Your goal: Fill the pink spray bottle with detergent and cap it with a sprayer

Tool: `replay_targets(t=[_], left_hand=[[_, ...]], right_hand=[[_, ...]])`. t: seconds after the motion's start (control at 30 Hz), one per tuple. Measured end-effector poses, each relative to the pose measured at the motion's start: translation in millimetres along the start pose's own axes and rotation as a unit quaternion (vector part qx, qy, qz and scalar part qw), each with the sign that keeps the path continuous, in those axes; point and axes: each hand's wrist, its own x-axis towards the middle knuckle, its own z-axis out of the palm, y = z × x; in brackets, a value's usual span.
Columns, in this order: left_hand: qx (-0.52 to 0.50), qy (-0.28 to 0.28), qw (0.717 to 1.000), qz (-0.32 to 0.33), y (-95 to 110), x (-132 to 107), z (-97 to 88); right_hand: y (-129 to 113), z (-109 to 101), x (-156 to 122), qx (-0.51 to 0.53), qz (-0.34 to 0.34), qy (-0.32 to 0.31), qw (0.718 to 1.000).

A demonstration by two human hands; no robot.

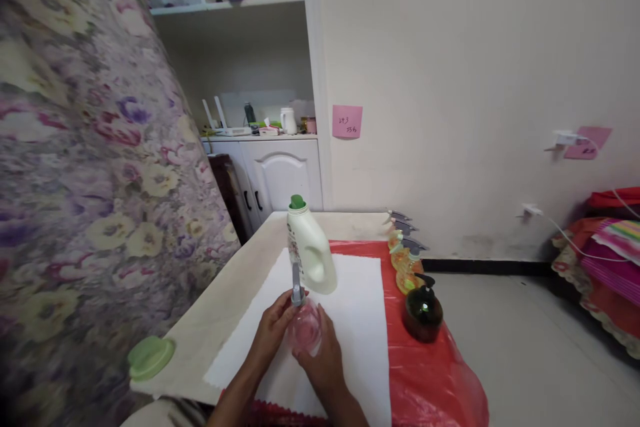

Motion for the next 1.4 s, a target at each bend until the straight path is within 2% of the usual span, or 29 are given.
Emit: replay_targets(t=[0.1, 0.27, 0.37, 0.5, 0.67, 0.77, 1.0, 1.07, 1.27, 1.4], left_hand=[[0.001, -0.001, 1.000, 0.007, 2, -1, 0.4], [-0.004, 0.001, 1.000, 0.023, 2, -3, 1.6], [-0.013, 0.004, 0.999, 0.038, -1, -3, 3.3], [-0.030, 0.009, 0.998, 0.051, -8, -4, 3.5], [-0.063, -0.001, 0.996, 0.070, -15, -9, 3.6], [-0.095, -0.004, 0.992, 0.080, -21, -11, 5.5], [-0.102, -0.013, 0.991, 0.090, -30, -19, 4.7], [-0.093, -0.019, 0.991, 0.095, -30, -22, 4.1], [-0.064, 0.014, 0.994, 0.090, -36, -25, 5.5], [-0.075, 0.011, 0.993, 0.095, -39, -25, 6.0]], right_hand=[[-11, -7, 3, 0.016, -0.006, -0.003, 1.000], [-49, -18, 26, 0.043, -0.036, 0.006, 0.998], [-69, -15, 44, 0.061, -0.054, -0.017, 0.996], [-81, -8, 54, 0.070, -0.055, -0.062, 0.994], [-83, -12, 54, 0.069, -0.027, -0.085, 0.994], [-83, -12, 56, 0.056, -0.018, -0.077, 0.995], [-71, 8, 52, 0.011, 0.027, 0.041, 0.999], [-67, 12, 48, 0.007, 0.035, 0.056, 0.998], [-65, 10, 36, 0.032, 0.034, 0.006, 0.999], [-67, 7, 36, 0.045, 0.031, -0.013, 0.998]])
